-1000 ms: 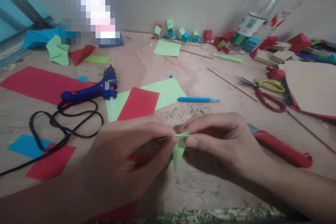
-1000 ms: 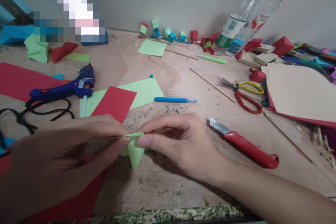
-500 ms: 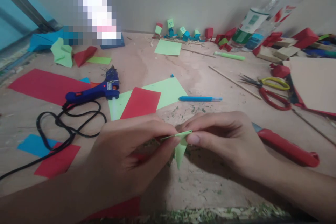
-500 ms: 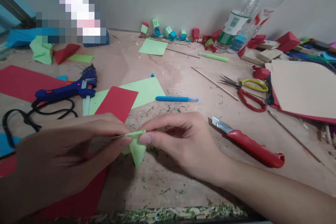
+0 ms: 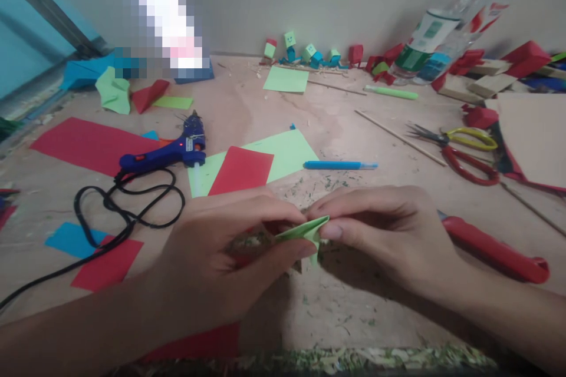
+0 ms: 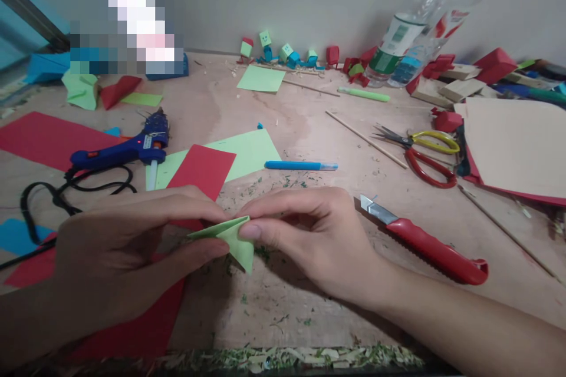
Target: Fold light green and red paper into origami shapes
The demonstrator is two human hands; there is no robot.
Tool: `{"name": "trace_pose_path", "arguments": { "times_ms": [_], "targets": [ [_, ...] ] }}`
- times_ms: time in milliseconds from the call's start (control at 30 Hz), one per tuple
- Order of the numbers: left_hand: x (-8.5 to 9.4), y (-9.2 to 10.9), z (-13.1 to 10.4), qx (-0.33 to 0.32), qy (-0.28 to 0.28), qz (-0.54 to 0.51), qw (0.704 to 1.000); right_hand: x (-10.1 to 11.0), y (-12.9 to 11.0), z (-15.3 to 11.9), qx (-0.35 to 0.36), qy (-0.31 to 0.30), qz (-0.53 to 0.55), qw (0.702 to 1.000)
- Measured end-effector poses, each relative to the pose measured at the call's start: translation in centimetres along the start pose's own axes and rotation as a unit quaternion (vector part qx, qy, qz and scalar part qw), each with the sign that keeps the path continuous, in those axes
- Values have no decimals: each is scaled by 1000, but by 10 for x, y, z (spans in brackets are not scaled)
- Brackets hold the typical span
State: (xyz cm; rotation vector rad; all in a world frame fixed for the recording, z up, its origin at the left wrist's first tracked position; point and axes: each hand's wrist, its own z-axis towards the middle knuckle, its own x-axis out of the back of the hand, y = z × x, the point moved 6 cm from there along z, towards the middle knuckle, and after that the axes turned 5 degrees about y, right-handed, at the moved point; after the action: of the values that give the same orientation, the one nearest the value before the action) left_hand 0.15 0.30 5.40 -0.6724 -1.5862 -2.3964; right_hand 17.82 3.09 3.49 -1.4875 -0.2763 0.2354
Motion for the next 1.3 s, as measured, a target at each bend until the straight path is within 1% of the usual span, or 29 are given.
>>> {"name": "trace_pose_path", "arguments": {
  "times_ms": [233, 467, 733, 1100, 1300],
  "targets": [
    [-1, -1, 1, 2, -7, -7, 1000, 1, 0, -2, 9, 1, -17, 1000],
    [0, 0, 2, -33, 17, -19, 999, 1, -3, -1, 28, -6, -36, 999],
    [-1, 1, 2, -27, 12, -24, 999, -1, -8, -2, 54, -21, -42, 997],
    [1, 3, 2, -45, 21, -7, 999, -3, -8, -2, 45, -30, -27, 998],
    [0, 4, 2, -53, 19, 2, 998, -1, -6, -2, 34, -12, -23, 999]
  ]
}}
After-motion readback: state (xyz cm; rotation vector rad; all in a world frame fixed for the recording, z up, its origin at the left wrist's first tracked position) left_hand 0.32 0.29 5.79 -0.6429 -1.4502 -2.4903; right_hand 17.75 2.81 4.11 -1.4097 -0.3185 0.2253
